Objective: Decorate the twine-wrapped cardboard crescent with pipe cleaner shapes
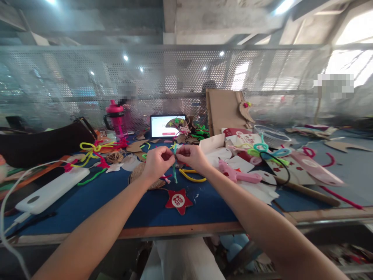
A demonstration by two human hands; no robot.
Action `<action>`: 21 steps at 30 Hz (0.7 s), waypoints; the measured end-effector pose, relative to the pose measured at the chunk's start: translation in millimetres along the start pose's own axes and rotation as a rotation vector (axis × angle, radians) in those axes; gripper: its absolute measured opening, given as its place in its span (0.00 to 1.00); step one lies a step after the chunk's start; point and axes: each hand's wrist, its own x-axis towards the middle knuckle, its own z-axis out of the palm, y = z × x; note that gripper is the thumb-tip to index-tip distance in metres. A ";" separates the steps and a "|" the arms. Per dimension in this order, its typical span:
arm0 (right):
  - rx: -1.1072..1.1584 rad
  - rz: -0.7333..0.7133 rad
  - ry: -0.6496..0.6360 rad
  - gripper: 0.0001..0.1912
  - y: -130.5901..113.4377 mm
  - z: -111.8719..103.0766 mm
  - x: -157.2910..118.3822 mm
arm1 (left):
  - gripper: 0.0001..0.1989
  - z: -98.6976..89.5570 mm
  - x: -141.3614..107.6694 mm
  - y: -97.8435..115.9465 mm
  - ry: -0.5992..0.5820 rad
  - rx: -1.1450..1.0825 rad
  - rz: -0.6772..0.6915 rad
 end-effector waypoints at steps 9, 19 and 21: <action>0.036 -0.004 -0.131 0.10 -7.8 -9.0 -1.0 | 0.07 -0.1 4.5 -12.4 -0.116 -0.102 -0.010; 0.016 -0.050 -0.139 0.10 -5.9 -9.6 -1.1 | 0.10 -0.1 7.2 -18.6 -0.154 -0.174 -0.033; -0.014 -0.059 -0.121 0.09 -2.0 -8.0 0.2 | 0.09 -0.6 6.9 -18.7 -0.142 -0.127 -0.007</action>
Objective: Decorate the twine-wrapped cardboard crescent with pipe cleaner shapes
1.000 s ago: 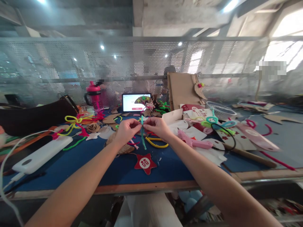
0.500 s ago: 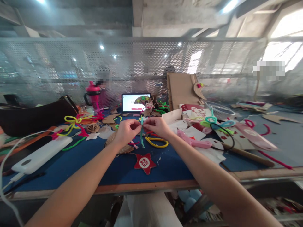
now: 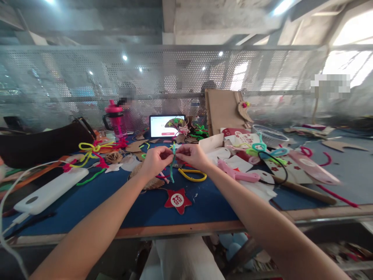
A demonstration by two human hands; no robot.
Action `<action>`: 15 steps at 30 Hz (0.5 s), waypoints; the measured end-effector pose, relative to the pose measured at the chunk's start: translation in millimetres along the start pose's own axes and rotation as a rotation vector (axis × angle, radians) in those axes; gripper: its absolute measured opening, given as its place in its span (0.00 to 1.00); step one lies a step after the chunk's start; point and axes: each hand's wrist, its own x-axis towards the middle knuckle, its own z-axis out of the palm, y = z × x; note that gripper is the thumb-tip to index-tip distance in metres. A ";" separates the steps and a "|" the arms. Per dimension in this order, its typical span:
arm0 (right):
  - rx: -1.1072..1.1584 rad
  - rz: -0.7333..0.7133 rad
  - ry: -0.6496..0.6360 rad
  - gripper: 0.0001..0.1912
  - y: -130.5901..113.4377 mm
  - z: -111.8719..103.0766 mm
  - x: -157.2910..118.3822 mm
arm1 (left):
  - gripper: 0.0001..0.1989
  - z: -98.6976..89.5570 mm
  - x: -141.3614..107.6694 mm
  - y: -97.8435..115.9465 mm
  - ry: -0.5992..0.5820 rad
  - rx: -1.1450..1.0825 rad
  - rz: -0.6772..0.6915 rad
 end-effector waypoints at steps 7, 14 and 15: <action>-0.176 -0.031 0.096 0.04 11.1 10.5 2.7 | 0.05 3.9 -4.0 5.4 0.088 0.173 0.033; -0.306 -0.036 0.173 0.04 12.9 15.0 2.7 | 0.04 7.7 -4.3 7.8 0.158 0.174 -0.012; -0.293 -0.034 0.169 0.05 13.7 14.4 3.1 | 0.05 7.5 -3.7 6.6 0.150 0.138 -0.032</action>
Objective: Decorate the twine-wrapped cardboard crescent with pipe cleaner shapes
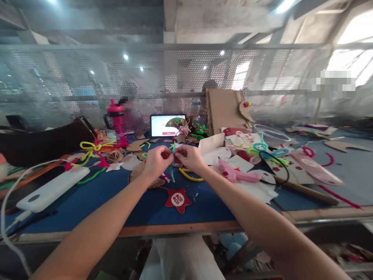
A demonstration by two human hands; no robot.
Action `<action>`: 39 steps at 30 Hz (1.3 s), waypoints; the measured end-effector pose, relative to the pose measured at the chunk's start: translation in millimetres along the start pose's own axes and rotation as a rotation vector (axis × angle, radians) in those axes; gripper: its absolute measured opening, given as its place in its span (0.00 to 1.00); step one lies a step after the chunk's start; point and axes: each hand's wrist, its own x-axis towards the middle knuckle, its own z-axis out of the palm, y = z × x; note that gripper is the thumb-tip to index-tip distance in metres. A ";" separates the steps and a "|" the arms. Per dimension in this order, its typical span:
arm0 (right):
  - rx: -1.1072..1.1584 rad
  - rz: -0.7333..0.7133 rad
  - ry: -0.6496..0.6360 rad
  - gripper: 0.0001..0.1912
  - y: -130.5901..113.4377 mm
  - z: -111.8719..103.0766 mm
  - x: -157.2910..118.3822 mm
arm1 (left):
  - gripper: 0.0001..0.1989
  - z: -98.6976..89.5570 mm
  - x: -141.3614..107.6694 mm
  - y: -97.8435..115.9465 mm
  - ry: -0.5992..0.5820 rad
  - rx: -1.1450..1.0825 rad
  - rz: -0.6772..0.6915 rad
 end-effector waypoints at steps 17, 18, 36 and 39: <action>-0.054 -0.034 -0.030 0.04 -2.2 -4.0 -0.9 | 0.08 -3.4 5.5 -12.2 -0.134 -0.041 0.022; -0.066 -0.032 -0.019 0.04 -1.9 -3.2 -1.0 | 0.08 -2.7 5.0 -11.7 -0.121 -0.030 0.025; -0.205 -0.172 -0.105 0.04 -5.5 -16.3 0.7 | 0.05 -3.4 3.4 -7.4 -0.077 0.126 0.141; -0.234 -0.213 -0.098 0.04 -5.4 -16.9 -0.3 | 0.05 -4.7 3.6 -4.5 -0.079 0.158 0.185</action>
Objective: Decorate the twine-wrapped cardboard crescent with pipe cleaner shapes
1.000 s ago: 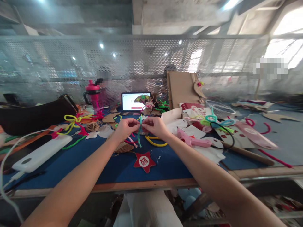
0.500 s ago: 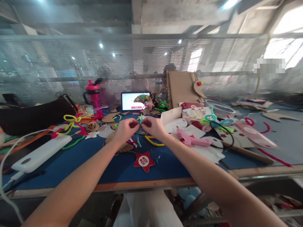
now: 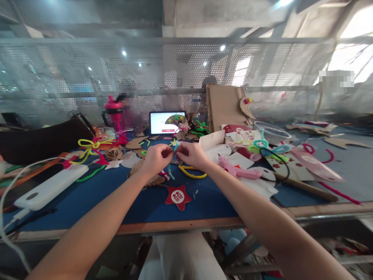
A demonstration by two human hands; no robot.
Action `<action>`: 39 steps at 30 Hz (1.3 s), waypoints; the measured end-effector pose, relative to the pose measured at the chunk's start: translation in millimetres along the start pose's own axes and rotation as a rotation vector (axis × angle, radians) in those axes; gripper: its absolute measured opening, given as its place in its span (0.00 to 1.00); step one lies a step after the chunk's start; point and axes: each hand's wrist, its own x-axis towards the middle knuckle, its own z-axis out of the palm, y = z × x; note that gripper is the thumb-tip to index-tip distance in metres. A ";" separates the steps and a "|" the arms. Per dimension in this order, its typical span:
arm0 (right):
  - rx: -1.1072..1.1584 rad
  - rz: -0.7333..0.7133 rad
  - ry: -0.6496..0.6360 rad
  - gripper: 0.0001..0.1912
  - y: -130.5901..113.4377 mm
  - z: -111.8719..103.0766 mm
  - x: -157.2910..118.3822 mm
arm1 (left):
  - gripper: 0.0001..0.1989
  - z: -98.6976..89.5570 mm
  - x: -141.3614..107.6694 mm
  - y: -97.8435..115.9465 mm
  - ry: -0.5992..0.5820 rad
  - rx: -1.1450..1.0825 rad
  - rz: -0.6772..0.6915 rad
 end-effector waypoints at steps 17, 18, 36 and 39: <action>-0.116 0.047 0.036 0.03 1.6 13.3 -1.4 | 0.05 2.0 0.7 -0.5 -0.063 -0.047 -0.056; -0.127 0.035 0.023 0.03 1.4 12.6 -1.5 | 0.07 1.3 1.5 -2.4 -0.098 -0.080 -0.086; -0.094 -0.009 0.040 0.05 -1.7 4.9 -0.2 | 0.04 -1.9 1.4 2.3 -0.004 0.014 0.026; 0.061 -0.009 0.111 0.10 -7.4 -5.6 -0.2 | 0.03 -3.3 2.1 2.3 0.009 0.038 0.055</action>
